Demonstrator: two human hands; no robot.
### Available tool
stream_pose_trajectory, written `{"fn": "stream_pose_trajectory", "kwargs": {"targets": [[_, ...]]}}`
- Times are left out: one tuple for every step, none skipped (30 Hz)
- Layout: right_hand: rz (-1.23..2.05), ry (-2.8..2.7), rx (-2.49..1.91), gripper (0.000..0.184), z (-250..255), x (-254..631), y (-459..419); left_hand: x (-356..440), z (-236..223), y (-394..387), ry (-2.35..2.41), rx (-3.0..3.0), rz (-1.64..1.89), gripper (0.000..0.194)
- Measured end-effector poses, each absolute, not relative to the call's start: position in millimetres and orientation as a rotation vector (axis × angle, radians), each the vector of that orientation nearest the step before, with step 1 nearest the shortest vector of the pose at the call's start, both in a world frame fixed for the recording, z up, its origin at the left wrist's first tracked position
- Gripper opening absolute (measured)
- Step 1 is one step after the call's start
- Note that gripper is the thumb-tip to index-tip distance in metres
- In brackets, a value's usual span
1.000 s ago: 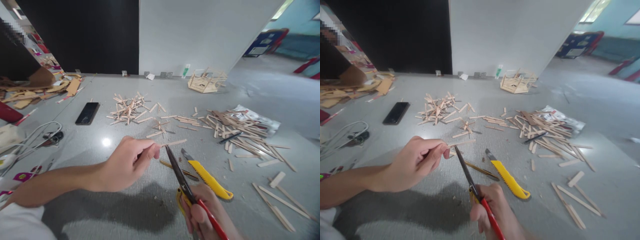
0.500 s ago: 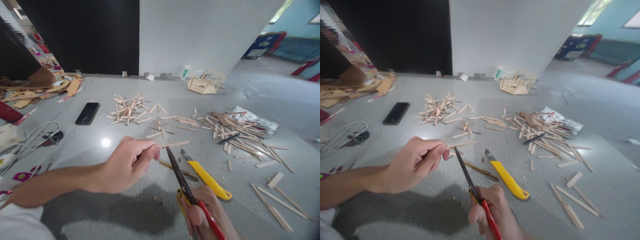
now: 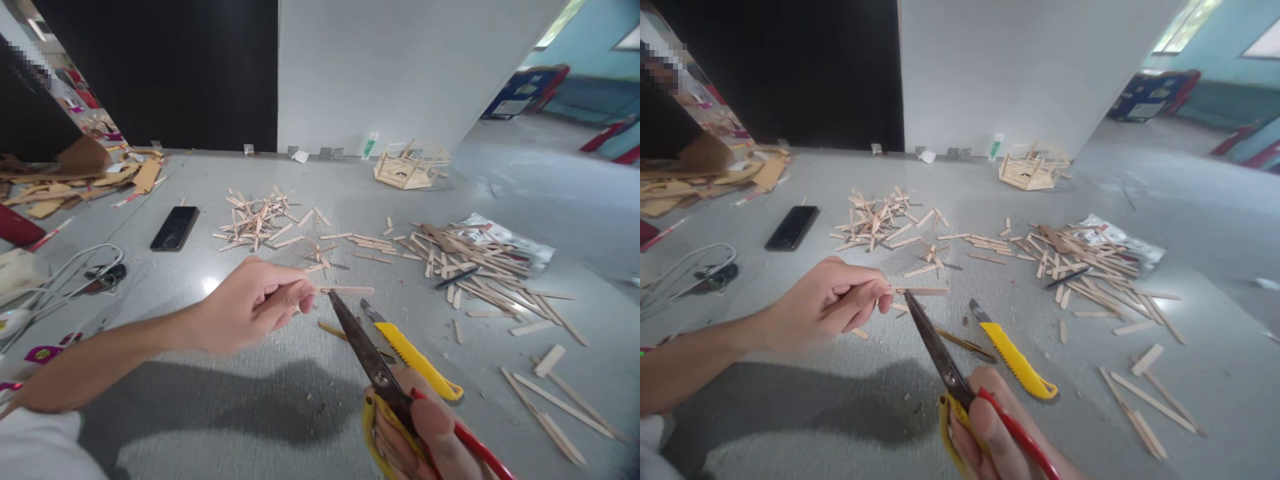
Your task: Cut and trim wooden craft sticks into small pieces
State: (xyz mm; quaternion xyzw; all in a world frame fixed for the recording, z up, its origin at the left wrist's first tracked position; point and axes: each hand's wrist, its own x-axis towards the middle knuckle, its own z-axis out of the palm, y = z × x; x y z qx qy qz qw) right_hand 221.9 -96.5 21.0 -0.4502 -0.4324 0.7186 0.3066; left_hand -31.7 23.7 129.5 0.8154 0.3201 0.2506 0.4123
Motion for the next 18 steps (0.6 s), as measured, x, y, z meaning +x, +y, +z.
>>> {"fn": "stream_pose_trajectory", "kwargs": {"targets": [[1.960,-1.106,-1.174,0.074,19.8,222.7,-96.5,-31.7,129.3,24.7,0.798,2.062,0.636,0.041],[2.021,-1.072,-1.150,0.074,19.9,223.0,-95.7,-31.8,128.9,25.6,0.789,2.074,0.641,0.041],[2.064,-1.044,-1.129,0.074,21.2,222.7,-94.2,-31.8,128.4,26.3,0.778,2.085,0.648,0.040],[2.085,-1.027,-1.124,0.074,23.2,222.2,-92.3,-31.8,127.9,27.0,0.768,2.094,0.655,0.040],[2.098,-1.020,-1.126,0.074,25.5,221.5,-90.3,-31.9,127.4,27.5,0.758,2.101,0.662,0.040],[2.106,-1.019,-1.131,0.073,27.8,220.9,-88.4,-31.9,127.0,27.9,0.749,2.106,0.666,0.039],[2.115,-1.021,-1.136,0.073,29.6,220.5,-86.7,-32.0,126.7,28.3,0.743,2.107,0.670,0.038],[2.124,-1.024,-1.139,0.073,30.8,220.3,-85.4,-32.0,126.6,28.5,0.742,2.104,0.671,0.037],[2.131,-1.024,-1.141,0.073,31.1,220.3,-84.4,-32.1,126.4,28.8,0.742,2.100,0.672,0.037],[2.136,-1.023,-1.144,0.073,30.6,220.7,-83.7,-32.2,126.4,29.2,0.739,2.095,0.673,0.036],[2.140,-1.024,-1.142,0.074,29.5,221.3,-83.1,-32.4,126.3,29.7,0.734,2.091,0.674,0.036],[2.157,-1.032,-1.129,0.075,27.8,222.2,-82.7,-32.7,126.3,30.3,0.726,2.087,0.673,0.036],[2.178,-1.051,-1.106,0.077,25.8,223.3,-82.4,-33.1,126.5,30.9,0.714,2.083,0.670,0.036],[2.191,-1.081,-1.084,0.077,23.8,224.6,-82.3,-33.5,126.8,31.6,0.702,2.079,0.664,0.036],[2.191,-1.116,-1.067,0.078,22.1,225.8,-82.5,-33.9,127.3,32.1,0.697,2.076,0.656,0.036],[2.175,-1.150,-1.061,0.078,21.0,226.8,-83.1,-34.2,128.2,32.5,0.701,2.073,0.642,0.037],[2.143,-1.177,-1.068,0.078,20.6,227.5,-84.2,-34.5,129.3,32.6,0.715,2.070,0.627,0.037],[2.106,-1.189,-1.080,0.076,21.1,227.6,-85.6,-34.6,130.7,32.6,0.732,2.066,0.610,0.038]]}}
